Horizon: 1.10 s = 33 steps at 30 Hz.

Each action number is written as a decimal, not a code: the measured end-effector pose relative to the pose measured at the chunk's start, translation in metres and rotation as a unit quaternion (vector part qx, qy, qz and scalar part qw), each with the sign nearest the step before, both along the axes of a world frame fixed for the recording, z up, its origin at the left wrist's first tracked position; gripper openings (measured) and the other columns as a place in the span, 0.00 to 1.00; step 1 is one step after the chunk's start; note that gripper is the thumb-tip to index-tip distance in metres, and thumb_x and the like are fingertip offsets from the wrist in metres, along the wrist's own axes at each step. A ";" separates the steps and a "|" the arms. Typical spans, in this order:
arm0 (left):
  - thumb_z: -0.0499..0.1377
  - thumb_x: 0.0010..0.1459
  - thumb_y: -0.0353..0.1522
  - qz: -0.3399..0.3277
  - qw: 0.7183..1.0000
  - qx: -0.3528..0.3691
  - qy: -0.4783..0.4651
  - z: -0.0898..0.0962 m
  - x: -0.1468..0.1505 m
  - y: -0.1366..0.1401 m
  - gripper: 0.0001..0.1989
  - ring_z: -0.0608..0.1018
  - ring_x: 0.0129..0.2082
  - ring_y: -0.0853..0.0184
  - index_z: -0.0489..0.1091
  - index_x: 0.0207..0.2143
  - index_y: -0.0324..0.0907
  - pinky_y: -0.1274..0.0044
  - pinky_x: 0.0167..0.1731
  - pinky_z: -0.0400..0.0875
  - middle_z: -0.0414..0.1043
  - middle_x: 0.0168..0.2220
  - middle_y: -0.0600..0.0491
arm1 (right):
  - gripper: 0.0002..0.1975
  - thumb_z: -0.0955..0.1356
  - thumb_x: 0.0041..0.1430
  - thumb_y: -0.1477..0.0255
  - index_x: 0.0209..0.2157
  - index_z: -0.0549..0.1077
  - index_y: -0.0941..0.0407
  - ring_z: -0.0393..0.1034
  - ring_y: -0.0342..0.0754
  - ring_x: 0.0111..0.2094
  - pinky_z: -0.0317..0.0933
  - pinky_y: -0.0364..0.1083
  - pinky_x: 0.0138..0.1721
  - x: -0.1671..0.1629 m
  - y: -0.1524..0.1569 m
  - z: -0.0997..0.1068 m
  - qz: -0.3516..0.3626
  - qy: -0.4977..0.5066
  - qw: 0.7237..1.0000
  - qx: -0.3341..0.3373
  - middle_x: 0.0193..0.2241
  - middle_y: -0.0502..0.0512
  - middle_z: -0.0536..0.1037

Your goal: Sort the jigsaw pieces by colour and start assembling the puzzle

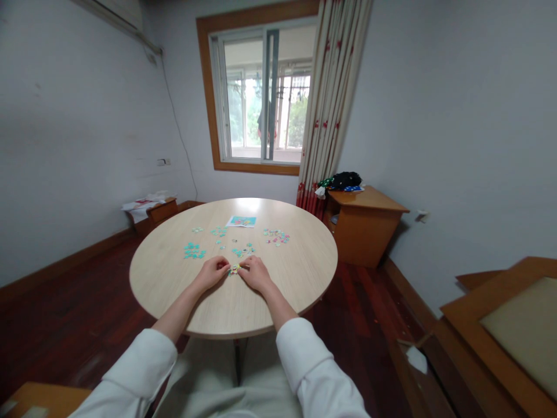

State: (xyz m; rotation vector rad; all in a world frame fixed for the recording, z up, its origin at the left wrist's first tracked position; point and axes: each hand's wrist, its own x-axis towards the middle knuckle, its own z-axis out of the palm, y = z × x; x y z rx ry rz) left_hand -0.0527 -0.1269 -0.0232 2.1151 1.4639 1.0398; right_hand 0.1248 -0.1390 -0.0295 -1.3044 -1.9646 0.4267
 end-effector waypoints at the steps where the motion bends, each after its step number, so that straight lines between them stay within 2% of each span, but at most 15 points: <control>1: 0.58 0.48 0.34 0.003 1.000 0.000 0.010 0.001 0.000 0.000 0.06 0.70 0.27 0.67 0.70 0.23 0.41 0.76 0.30 0.61 0.71 0.24 0.53 | 0.09 0.67 0.54 0.71 0.36 0.77 0.56 0.67 0.47 0.40 0.59 0.45 0.44 0.000 0.001 -0.001 -0.005 0.005 1.000 0.000 0.36 0.56 0.76; 4: 0.62 0.45 0.35 0.011 0.999 0.000 0.040 0.001 0.001 -0.001 0.07 0.71 0.29 0.66 0.71 0.23 0.41 0.76 0.31 0.61 0.72 0.25 0.52 | 0.11 0.64 0.57 0.75 0.39 0.76 0.57 0.67 0.47 0.42 0.57 0.46 0.45 0.000 0.004 -0.001 -0.038 -0.003 0.999 0.014 0.39 0.57 0.75; 8: 0.62 0.45 0.35 0.017 0.999 0.004 0.033 -0.001 0.001 0.001 0.06 0.71 0.29 0.66 0.71 0.24 0.41 0.76 0.31 0.61 0.72 0.26 0.53 | 0.16 0.60 0.57 0.81 0.41 0.75 0.56 0.65 0.50 0.47 0.52 0.48 0.48 -0.003 0.008 0.007 -0.086 -0.079 0.993 0.028 0.43 0.58 0.75; 10: 0.59 0.46 0.35 0.019 1.000 0.005 -0.005 -0.003 0.000 0.004 0.06 0.70 0.27 0.67 0.70 0.24 0.41 0.76 0.31 0.62 0.71 0.25 0.53 | 0.17 0.59 0.56 0.82 0.43 0.73 0.56 0.64 0.50 0.49 0.49 0.50 0.49 -0.004 0.009 0.010 -0.076 -0.114 0.990 0.029 0.45 0.59 0.75; 14: 0.53 0.50 0.35 0.026 0.995 0.012 -0.096 -0.006 -0.004 0.010 0.09 0.70 0.25 0.67 0.68 0.23 0.40 0.76 0.29 0.63 0.70 0.23 0.53 | 0.20 0.58 0.55 0.83 0.45 0.72 0.54 0.60 0.49 0.54 0.44 0.52 0.52 -0.007 0.012 0.013 -0.011 -0.158 0.986 0.043 0.48 0.57 0.73; 18: 0.53 0.50 0.36 0.045 0.993 0.016 -0.112 -0.006 -0.007 0.013 0.09 0.70 0.25 0.67 0.67 0.22 0.40 0.76 0.29 0.63 0.69 0.22 0.54 | 0.22 0.57 0.55 0.84 0.48 0.70 0.53 0.63 0.48 0.52 0.43 0.52 0.52 -0.007 0.013 0.013 -0.004 -0.156 0.987 0.036 0.47 0.57 0.75; 23: 0.53 0.49 0.36 0.051 0.992 0.007 -0.116 -0.005 -0.007 0.012 0.09 0.70 0.25 0.67 0.67 0.22 0.40 0.76 0.29 0.62 0.69 0.21 0.55 | 0.17 0.58 0.59 0.79 0.44 0.72 0.54 0.65 0.48 0.48 0.44 0.51 0.50 -0.005 0.015 0.009 -0.055 -0.124 0.990 0.033 0.45 0.57 0.76; 28: 0.52 0.49 0.36 0.050 0.992 0.014 -0.113 -0.006 -0.008 0.013 0.10 0.69 0.24 0.67 0.67 0.21 0.40 0.76 0.28 0.62 0.68 0.21 0.54 | 0.10 0.63 0.58 0.75 0.37 0.75 0.54 0.64 0.50 0.46 0.47 0.49 0.47 0.000 0.022 0.004 -0.118 -0.114 0.986 0.033 0.42 0.57 0.75; 33: 0.55 0.46 0.36 0.006 0.990 -0.009 -0.143 -0.008 -0.007 0.013 0.09 0.71 0.25 0.67 0.68 0.22 0.40 0.75 0.29 0.64 0.71 0.22 0.53 | 0.07 0.66 0.56 0.70 0.32 0.76 0.54 0.63 0.51 0.46 0.49 0.50 0.45 0.002 0.025 0.001 -0.141 -0.108 0.984 0.007 0.41 0.56 0.75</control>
